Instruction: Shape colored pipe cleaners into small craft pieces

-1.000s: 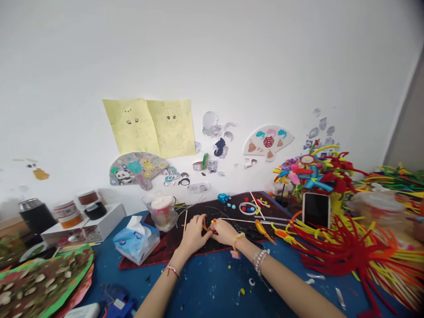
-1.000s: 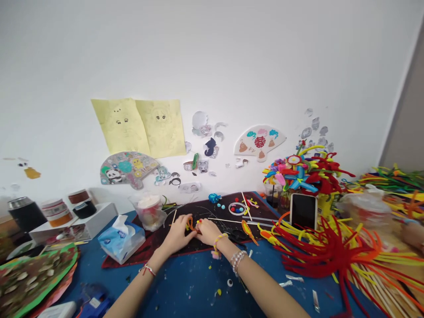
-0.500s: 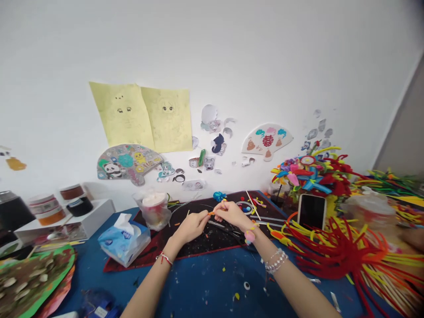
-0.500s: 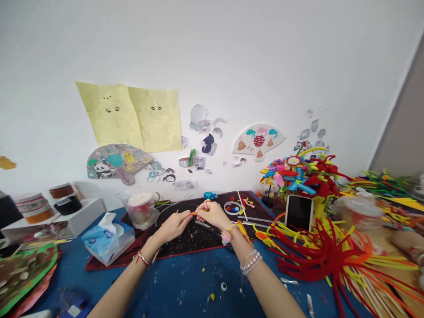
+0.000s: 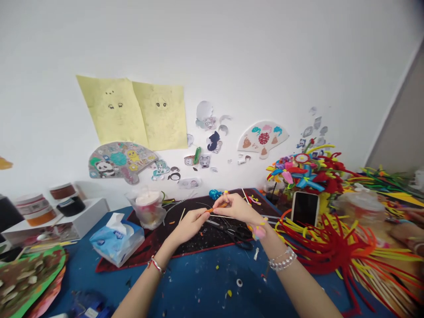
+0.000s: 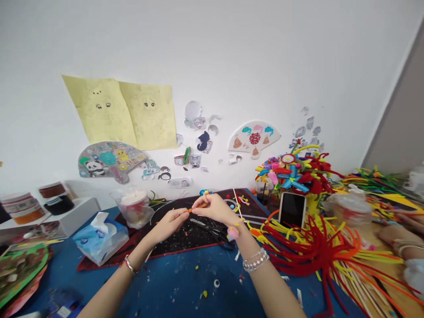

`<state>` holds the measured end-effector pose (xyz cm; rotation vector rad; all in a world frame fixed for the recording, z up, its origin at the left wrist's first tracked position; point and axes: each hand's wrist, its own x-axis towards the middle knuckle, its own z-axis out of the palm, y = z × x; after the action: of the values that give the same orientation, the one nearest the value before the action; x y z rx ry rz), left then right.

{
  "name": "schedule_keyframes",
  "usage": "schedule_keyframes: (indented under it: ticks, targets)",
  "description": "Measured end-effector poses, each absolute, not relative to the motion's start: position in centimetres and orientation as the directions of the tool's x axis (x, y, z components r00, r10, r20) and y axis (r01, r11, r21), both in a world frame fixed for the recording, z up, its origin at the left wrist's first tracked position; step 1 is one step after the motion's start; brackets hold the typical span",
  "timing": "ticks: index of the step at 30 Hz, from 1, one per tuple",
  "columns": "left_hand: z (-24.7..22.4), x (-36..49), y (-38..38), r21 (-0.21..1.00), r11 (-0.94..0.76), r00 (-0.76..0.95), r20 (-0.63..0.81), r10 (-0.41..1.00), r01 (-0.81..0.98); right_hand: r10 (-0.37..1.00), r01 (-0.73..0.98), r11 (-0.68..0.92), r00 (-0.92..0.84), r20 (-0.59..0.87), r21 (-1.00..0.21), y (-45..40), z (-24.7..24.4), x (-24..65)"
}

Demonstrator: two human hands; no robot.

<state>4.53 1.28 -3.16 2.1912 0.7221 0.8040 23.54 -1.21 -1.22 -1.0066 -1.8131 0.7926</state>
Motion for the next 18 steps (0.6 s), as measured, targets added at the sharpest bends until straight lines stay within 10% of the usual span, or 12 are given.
schedule_keyframes:
  ticks: [8, 15, 18]
  targets:
    - [-2.4, 2.2, 1.2, 0.853, -0.482, 0.584, 0.289, 0.759, 0.203, 0.914, 0.146, 0.404, -0.108, 0.391, -0.903, -1.8, -0.1, 27.0]
    - [-2.8, 2.6, 0.9, 0.985, -0.168, 0.709, 0.140, 0.691, -0.030, 0.705, 0.494, 0.696, -0.335, 0.625, -0.521, -3.9, 0.4, 23.1]
    - [-2.6, 2.7, 0.5, 0.991, -0.117, 0.752, 0.128, 0.647, -0.068, 0.722, 0.493, 0.681, -0.325, 0.611, -0.542, -4.3, 0.4, 22.0]
